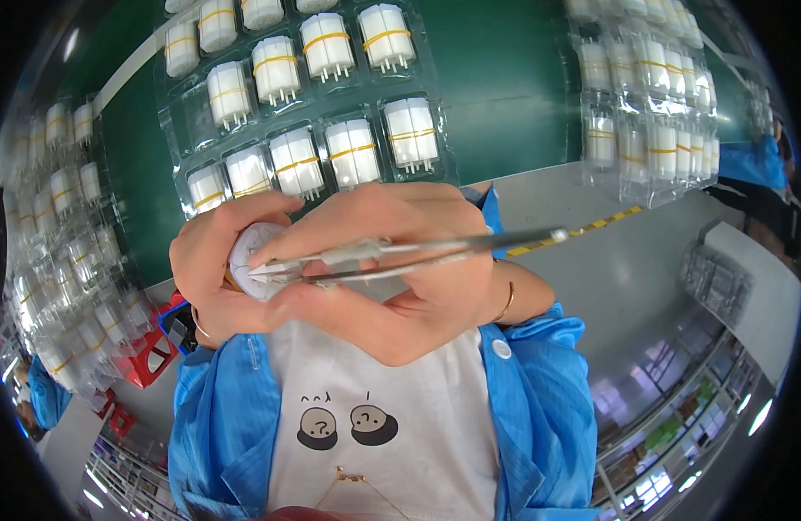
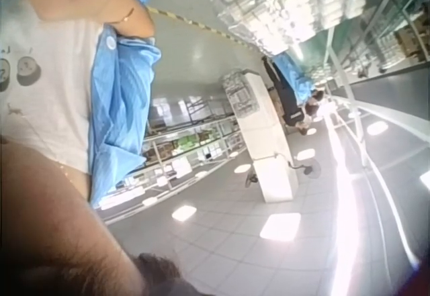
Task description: The person cleans or inspects small plastic parts by hand using tweezers.
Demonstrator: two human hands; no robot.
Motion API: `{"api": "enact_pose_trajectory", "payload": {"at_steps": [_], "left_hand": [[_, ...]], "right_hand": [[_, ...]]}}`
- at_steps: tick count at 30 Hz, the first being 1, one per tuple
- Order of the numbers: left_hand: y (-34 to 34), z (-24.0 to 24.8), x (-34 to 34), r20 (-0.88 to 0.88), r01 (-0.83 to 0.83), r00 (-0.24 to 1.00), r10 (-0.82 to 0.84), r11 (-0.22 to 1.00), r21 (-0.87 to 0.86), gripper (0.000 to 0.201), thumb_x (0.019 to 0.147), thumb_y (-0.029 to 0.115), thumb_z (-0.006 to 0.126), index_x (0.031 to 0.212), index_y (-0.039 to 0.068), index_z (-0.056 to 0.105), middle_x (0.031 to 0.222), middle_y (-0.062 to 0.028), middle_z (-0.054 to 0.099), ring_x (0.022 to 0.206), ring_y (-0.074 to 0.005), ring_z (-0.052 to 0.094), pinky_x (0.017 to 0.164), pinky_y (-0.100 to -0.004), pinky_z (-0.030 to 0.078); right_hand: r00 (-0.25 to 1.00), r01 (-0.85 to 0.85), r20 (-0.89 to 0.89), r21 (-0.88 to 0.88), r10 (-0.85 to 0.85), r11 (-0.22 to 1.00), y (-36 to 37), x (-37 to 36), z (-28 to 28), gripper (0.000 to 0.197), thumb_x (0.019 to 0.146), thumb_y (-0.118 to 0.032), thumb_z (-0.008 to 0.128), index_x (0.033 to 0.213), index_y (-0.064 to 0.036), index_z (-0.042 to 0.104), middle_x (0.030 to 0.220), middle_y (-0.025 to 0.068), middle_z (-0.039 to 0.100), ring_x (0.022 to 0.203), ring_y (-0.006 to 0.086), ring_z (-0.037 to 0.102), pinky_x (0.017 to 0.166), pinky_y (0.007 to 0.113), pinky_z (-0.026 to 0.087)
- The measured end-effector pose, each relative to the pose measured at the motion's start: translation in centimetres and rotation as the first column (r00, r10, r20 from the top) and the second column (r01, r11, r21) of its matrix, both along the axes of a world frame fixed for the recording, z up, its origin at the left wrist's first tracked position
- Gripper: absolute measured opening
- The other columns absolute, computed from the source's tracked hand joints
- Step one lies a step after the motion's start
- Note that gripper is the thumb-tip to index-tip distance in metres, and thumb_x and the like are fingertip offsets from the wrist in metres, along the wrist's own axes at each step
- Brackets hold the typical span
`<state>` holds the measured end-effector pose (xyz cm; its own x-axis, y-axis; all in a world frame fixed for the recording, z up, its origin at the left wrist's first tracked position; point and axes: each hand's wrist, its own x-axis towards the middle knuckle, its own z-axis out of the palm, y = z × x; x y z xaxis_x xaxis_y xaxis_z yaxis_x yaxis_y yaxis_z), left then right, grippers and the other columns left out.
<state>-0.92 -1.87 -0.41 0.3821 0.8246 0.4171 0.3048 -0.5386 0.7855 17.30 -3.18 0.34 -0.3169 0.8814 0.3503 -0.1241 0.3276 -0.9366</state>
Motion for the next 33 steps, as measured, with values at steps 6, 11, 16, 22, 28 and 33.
{"api": "enact_pose_trajectory", "payload": {"at_steps": [6,11,16,22,28,33], "left_hand": [[0.4,0.0,0.1,0.211,0.219,0.958,-0.193,0.970,-0.105,0.031,0.053,0.012,0.079,0.074,0.002,0.059,0.064,-0.0087,0.058,0.049,-0.0208,0.056,0.044,-0.0260,0.042],[0.1,-0.2,-0.3,0.261,0.332,0.923,-0.282,0.927,-0.175,0.029,0.058,0.015,0.081,0.071,0.003,0.058,0.062,-0.0074,0.057,0.046,-0.0197,0.054,0.041,-0.0254,0.040],[0.0,-0.3,-0.3,0.248,0.354,0.920,-0.302,0.913,-0.203,0.029,0.057,0.015,0.081,0.070,0.003,0.056,0.059,-0.0065,0.055,0.044,-0.0193,0.051,0.039,-0.0254,0.037],[0.3,0.1,-0.2,0.096,0.325,0.945,-0.312,0.927,-0.184,0.028,0.058,0.015,0.079,0.072,0.003,0.057,0.063,-0.0079,0.057,0.048,-0.0223,0.055,0.042,-0.0281,0.041],[0.0,0.9,0.5,0.167,0.154,0.978,-0.122,0.970,-0.190,0.035,0.054,0.014,0.080,0.079,0.000,0.060,0.071,-0.0098,0.062,0.058,-0.0224,0.062,0.050,-0.0282,0.047],[0.8,-0.4,-0.5,0.171,0.218,0.965,-0.197,0.969,-0.117,0.040,0.052,0.015,0.082,0.082,-0.001,0.061,0.072,-0.0102,0.063,0.060,-0.0213,0.063,0.053,-0.0273,0.049]], "right_hand": [[0.986,-0.113,-0.127,-0.052,0.105,0.992,0.5,0.1,0.2,0.045,0.083,-0.037,0.065,0.086,0.0082,0.062,0.087,0.0245,0.066,0.069,0.0249,0.065,0.059,0.031,0.054],[0.971,-0.174,-0.177,-0.065,0.160,0.983,0.4,0.3,-0.2,0.045,0.083,-0.036,0.066,0.085,0.0087,0.061,0.089,0.0250,0.066,0.069,0.0249,0.066,0.059,0.031,0.054],[0.980,-0.158,-0.140,-0.112,0.142,0.981,0.2,0.7,0.2,0.044,0.083,-0.035,0.066,0.081,0.0084,0.062,0.089,0.0250,0.066,0.068,0.0242,0.066,0.059,0.030,0.054],[0.984,-0.138,0.119,0.042,0.132,0.990,0.7,1.1,0.8,0.035,0.080,-0.027,0.070,0.079,0.0078,0.063,0.091,0.0223,0.066,0.072,0.0233,0.066,0.061,0.030,0.054],[0.996,-0.037,-0.086,-0.041,0.033,0.998,-0.1,0.5,-0.1,0.035,0.080,-0.024,0.070,0.082,0.0099,0.060,0.089,0.0254,0.065,0.074,0.0260,0.066,0.061,0.033,0.055],[0.983,-0.080,-0.169,-0.053,0.070,0.995,0.0,0.5,0.5,0.042,0.087,-0.029,0.060,0.083,0.0118,0.057,0.085,0.0301,0.063,0.066,0.0271,0.066,0.057,0.033,0.055]]}}
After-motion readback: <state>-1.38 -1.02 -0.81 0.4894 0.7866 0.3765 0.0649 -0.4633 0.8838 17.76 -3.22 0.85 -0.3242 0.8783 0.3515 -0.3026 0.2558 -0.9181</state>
